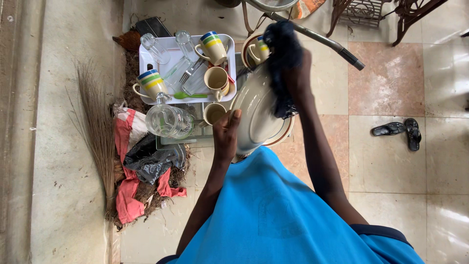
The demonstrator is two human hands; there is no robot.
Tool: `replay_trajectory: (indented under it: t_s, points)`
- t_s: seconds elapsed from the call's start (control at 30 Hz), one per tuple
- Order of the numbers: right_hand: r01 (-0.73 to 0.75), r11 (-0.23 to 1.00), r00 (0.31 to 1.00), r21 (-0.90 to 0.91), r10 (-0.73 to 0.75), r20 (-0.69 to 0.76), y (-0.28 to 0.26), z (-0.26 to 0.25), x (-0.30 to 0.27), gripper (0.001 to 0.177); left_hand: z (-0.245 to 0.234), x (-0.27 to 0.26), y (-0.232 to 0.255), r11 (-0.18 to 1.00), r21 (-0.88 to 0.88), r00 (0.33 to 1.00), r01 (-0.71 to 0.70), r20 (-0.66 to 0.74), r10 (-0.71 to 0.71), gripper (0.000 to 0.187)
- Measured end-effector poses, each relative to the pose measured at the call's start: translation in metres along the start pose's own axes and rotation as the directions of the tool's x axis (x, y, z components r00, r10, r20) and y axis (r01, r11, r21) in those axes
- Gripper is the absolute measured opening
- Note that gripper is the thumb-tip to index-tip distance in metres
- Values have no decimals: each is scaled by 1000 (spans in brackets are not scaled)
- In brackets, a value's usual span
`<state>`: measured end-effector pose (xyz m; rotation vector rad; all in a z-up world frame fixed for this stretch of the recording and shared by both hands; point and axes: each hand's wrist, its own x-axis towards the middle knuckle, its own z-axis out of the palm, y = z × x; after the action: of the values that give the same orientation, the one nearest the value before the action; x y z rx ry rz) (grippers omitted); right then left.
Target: The person wipes plates and a mug with a cloth before placing the plates onto a tablecloth.
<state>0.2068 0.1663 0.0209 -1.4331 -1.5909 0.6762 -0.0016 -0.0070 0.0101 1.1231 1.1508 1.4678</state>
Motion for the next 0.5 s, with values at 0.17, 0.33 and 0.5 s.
replay_trajectory:
  t_s: [0.17, 0.33, 0.5]
  points:
    - [7, 817, 1000, 576, -11, 4, 74, -15, 13, 24, -9, -1, 10, 990, -125, 989, 72, -120, -87, 43]
    - [67, 772, 997, 632, -32, -68, 95, -11, 3, 27, -8, 12, 15, 976, -217, 996, 22, -80, -41, 46]
    - [-34, 782, 964, 622, 190, -187, 98, 13, -31, 29, 8, 28, 10, 928, -372, 973, -35, -225, -53, 29]
